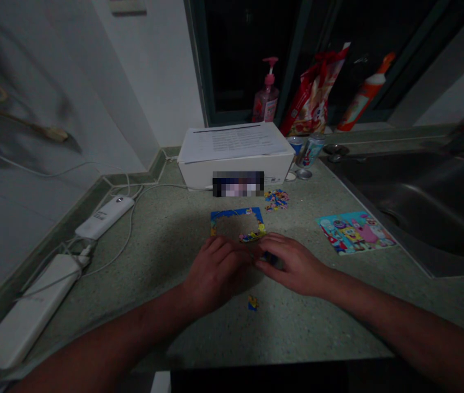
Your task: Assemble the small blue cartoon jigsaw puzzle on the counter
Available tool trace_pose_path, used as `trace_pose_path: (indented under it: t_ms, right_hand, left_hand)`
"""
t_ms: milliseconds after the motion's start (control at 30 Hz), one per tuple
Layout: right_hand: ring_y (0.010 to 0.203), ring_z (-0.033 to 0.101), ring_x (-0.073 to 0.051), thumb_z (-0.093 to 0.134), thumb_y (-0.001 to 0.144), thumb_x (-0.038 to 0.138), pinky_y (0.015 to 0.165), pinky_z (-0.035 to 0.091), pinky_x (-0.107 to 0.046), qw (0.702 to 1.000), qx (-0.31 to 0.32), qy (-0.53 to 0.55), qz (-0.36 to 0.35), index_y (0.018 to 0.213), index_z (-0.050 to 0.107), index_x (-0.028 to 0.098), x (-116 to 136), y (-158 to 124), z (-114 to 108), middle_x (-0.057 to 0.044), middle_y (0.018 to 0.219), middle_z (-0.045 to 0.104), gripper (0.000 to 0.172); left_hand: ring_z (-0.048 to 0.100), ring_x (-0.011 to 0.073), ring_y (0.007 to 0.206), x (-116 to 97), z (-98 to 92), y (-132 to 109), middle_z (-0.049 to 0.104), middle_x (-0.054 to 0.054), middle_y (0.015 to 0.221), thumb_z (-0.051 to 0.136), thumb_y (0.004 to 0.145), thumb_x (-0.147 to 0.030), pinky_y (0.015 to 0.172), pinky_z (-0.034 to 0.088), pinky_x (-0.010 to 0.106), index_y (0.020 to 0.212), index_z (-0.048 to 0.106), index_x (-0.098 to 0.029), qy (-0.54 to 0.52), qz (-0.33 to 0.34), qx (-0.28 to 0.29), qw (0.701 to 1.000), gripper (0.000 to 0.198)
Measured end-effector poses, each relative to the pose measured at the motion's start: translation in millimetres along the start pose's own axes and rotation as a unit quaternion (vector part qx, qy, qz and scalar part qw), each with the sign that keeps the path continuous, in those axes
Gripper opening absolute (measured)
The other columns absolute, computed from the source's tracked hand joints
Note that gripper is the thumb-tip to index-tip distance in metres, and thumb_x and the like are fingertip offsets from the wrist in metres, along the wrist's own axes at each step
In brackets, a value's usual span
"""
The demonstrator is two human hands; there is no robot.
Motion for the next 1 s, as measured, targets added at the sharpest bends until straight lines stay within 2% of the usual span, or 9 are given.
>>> trace_pose_path:
  t_ms: [100, 200, 367, 500, 667, 1000]
  right_hand:
    - [0.100, 0.071, -0.025, 0.059, 0.108, 0.030, 0.087, 0.059, -0.042, 0.999, -0.031, -0.020, -0.005, 0.107, 0.069, 0.021, -1.3, 1.4, -7.0, -0.008, 0.103, 0.076, 0.013]
    - [0.108, 0.072, -0.027, 0.058, 0.108, 0.027, 0.095, 0.059, -0.047, 0.998, -0.036, -0.060, -0.006, 0.114, 0.071, 0.022, -5.7, 3.0, -9.5, -0.009, 0.110, 0.078, 0.015]
    - [0.129, 0.068, -0.031, 0.062, 0.106, 0.025, 0.111, 0.055, -0.055, 0.991, -0.021, -0.128, -0.020, 0.126, 0.073, 0.022, -11.8, 4.1, -6.1, -0.012, 0.129, 0.077, 0.024]
    - [0.135, 0.065, -0.030, 0.063, 0.106, 0.025, 0.114, 0.054, -0.055, 0.989, -0.006, -0.146, -0.037, 0.134, 0.072, 0.023, -11.7, 3.0, 0.9, -0.011, 0.136, 0.076, 0.030]
    - [0.137, 0.064, -0.030, 0.064, 0.106, 0.026, 0.117, 0.053, -0.054, 0.985, 0.018, -0.163, -0.049, 0.141, 0.070, 0.023, -10.8, 1.9, 9.0, -0.010, 0.141, 0.075, 0.035]
    - [0.134, 0.066, -0.031, 0.064, 0.106, 0.026, 0.114, 0.055, -0.054, 0.982, 0.038, -0.182, -0.045, 0.135, 0.073, 0.021, -11.3, 2.3, 12.7, -0.012, 0.141, 0.075, 0.031]
  left_hand:
    - [0.072, 0.0221, 0.098, 18.9, 1.4, -0.6, 0.080, 0.005, 0.105, 0.068, 0.102, -0.018, 0.092, 0.053, 0.041, 0.111, 0.068, -0.023, -0.005, -0.052, -0.023, 0.998, 0.011]
    - [0.072, 0.0242, 0.099, 43.9, 5.1, -2.6, 0.079, 0.004, 0.103, 0.072, 0.099, -0.021, 0.092, 0.054, 0.045, 0.108, 0.070, -0.023, -0.015, -0.121, -0.032, 0.992, 0.010]
    - [0.072, 0.0263, 0.098, 69.0, 21.2, -4.0, 0.080, 0.004, 0.099, 0.076, 0.095, -0.020, 0.095, 0.056, 0.050, 0.101, 0.074, -0.024, -0.006, -0.177, 0.022, 0.984, 0.007]
    - [0.071, 0.0265, 0.096, 71.6, 30.7, -2.9, 0.080, 0.006, 0.098, 0.073, 0.096, -0.019, 0.093, 0.056, 0.050, 0.100, 0.076, -0.023, 0.015, -0.172, 0.057, 0.983, 0.007]
    - [0.071, 0.0274, 0.096, 73.7, 35.7, -2.4, 0.080, 0.006, 0.098, 0.074, 0.095, -0.018, 0.093, 0.056, 0.050, 0.100, 0.078, -0.022, 0.022, -0.176, 0.066, 0.982, 0.008]
    - [0.071, 0.0289, 0.101, 74.0, 40.0, -2.1, 0.080, 0.006, 0.104, 0.077, 0.093, -0.016, 0.097, 0.055, 0.051, 0.104, 0.081, -0.022, 0.023, -0.183, 0.091, 0.979, 0.013]
Point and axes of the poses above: each hand's wrist, its own y-axis towards the middle knuckle, its own z-axis out of the palm, x = y × z, the point moved 9 cm from there along y, towards the middle knuckle
